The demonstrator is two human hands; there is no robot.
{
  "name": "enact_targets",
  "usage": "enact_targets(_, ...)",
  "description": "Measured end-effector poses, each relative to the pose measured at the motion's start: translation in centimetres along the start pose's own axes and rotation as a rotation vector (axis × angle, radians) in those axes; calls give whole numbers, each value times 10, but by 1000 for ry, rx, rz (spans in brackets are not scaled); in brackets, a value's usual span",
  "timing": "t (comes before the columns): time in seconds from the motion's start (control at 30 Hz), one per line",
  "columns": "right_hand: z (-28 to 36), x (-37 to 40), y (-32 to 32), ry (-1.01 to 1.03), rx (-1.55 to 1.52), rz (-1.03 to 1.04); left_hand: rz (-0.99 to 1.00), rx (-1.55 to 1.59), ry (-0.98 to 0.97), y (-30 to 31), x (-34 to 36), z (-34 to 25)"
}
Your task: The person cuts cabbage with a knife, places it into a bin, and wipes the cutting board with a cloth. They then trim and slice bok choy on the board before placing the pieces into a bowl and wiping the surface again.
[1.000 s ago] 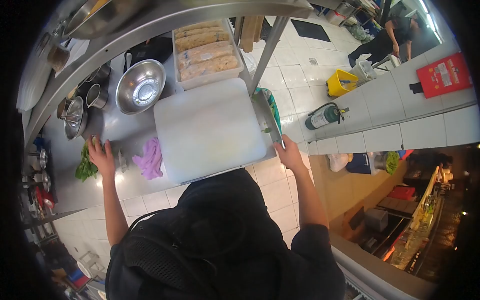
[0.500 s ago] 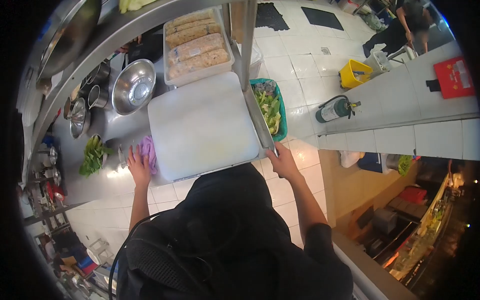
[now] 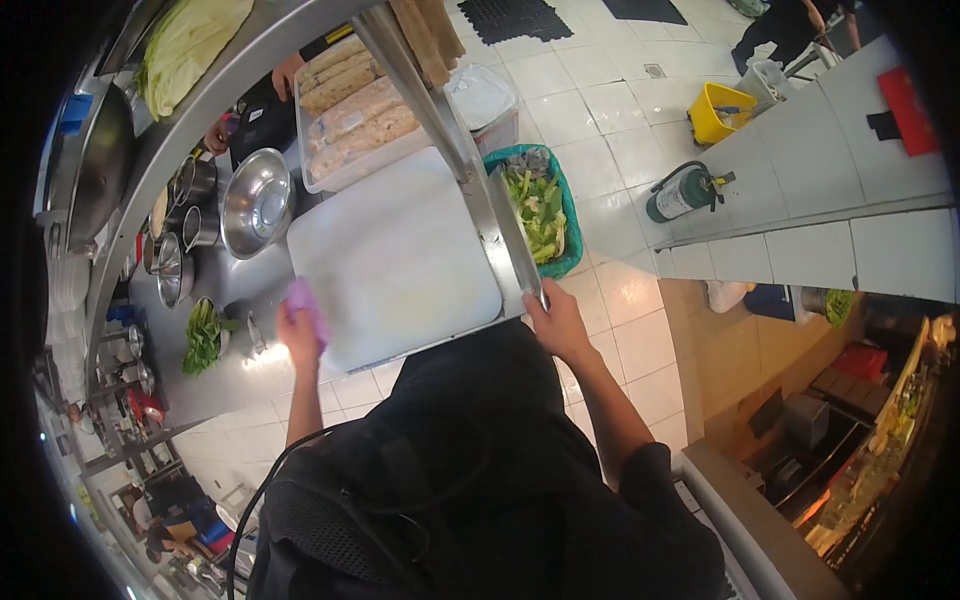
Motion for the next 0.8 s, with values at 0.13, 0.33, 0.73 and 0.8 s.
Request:
enact_targets(0.13, 22, -17, 13, -94, -316, -128, -1, -330, -110, -113, 22, -73)
enact_targets(0.33, 30, -34, 34, -56, -340, -116, 790, 431, -190, -236, 64, -208)
enact_targets(0.73, -14, 17, 34, -250, -323, -108, -170, -303, -337, -170, -6, -84)
enact_targets(0.8, -2, 13, 38, -226, -378, -55, 259, 32, -317, -224, 40, -153)
Point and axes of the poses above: each hand's wrist, its own x-axis away from the middle knuckle, its own y-axis out of the back of the hand, z = x × y, the point moved 4 cm from there along -x, towards the middle knuckle, and after that the axes turned 11 degrees about -x, right-handed, at the moved point
